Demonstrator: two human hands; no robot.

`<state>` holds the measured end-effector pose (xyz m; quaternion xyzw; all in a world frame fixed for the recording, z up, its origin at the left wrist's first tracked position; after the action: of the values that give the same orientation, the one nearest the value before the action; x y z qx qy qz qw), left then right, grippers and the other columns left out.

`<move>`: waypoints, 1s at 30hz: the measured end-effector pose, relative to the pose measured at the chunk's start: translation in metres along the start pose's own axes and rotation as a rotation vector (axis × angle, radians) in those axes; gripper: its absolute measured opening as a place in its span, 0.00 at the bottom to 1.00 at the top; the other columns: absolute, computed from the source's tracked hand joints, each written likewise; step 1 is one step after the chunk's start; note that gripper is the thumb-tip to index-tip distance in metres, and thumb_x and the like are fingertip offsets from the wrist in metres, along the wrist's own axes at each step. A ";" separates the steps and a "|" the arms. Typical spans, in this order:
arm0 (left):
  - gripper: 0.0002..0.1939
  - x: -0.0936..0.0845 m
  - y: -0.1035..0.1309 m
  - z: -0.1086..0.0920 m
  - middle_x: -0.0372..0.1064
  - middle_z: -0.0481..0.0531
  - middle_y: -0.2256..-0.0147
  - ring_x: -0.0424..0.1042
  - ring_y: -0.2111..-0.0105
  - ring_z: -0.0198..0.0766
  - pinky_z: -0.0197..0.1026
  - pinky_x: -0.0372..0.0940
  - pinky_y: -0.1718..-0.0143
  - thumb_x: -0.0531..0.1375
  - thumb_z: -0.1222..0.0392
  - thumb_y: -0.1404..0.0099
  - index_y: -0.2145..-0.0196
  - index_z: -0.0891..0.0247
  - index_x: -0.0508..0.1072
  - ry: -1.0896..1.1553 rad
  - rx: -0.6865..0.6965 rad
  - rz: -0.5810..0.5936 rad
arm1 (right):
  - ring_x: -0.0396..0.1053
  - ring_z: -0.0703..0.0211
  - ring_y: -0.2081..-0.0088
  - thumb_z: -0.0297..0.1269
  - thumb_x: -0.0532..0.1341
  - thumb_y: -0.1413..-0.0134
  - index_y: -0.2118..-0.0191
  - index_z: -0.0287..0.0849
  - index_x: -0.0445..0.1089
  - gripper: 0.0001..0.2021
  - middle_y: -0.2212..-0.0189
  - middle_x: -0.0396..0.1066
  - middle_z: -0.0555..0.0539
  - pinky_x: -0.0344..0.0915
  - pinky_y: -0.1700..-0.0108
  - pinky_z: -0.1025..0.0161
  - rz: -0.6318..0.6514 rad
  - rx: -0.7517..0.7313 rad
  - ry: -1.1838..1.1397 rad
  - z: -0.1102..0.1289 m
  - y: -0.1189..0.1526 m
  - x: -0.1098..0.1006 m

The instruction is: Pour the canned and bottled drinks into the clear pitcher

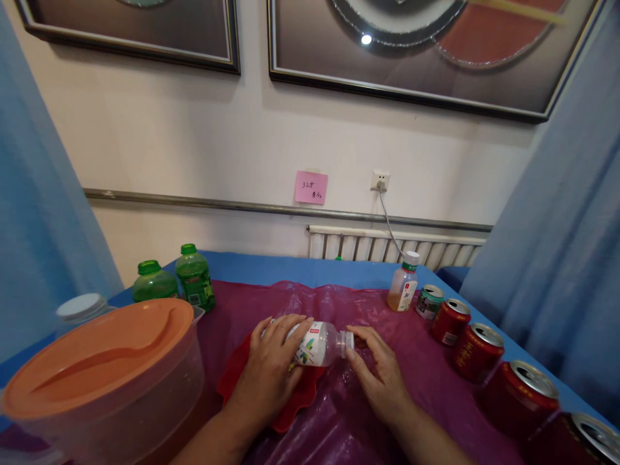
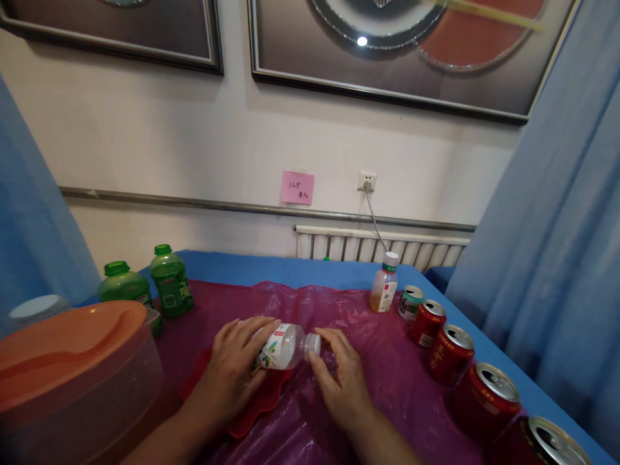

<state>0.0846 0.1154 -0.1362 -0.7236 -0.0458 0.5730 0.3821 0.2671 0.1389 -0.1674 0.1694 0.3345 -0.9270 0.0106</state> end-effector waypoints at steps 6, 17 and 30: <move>0.37 0.002 0.001 0.002 0.66 0.54 0.42 0.62 0.42 0.47 0.58 0.47 0.39 0.57 0.74 0.43 0.38 0.52 0.60 0.000 -0.015 0.008 | 0.70 0.53 0.50 0.38 0.59 0.38 0.46 0.48 0.68 0.15 0.51 0.72 0.44 0.68 0.48 0.57 -0.007 -0.017 0.017 0.002 0.001 0.000; 0.37 0.001 -0.001 0.002 0.67 0.54 0.43 0.63 0.42 0.47 0.58 0.47 0.40 0.57 0.73 0.43 0.37 0.52 0.59 -0.004 -0.015 0.004 | 0.71 0.54 0.50 0.38 0.59 0.37 0.40 0.50 0.63 0.20 0.47 0.70 0.45 0.69 0.48 0.58 -0.027 -0.031 0.004 0.002 0.003 -0.001; 0.36 -0.001 -0.001 0.002 0.68 0.55 0.43 0.64 0.43 0.48 0.59 0.49 0.40 0.57 0.73 0.44 0.38 0.54 0.62 -0.002 -0.027 0.002 | 0.70 0.53 0.49 0.37 0.58 0.37 0.43 0.49 0.67 0.17 0.49 0.71 0.44 0.69 0.47 0.56 -0.011 -0.037 0.025 0.003 0.003 0.000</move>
<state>0.0828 0.1167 -0.1348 -0.7281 -0.0530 0.5735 0.3717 0.2666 0.1353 -0.1670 0.1789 0.3525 -0.9186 0.0047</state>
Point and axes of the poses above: each hand's wrist, its own y-axis away from the middle knuckle, its own x-axis out of the palm, z = x × y, the point moved 10 cm from there along -y, towards the middle knuckle
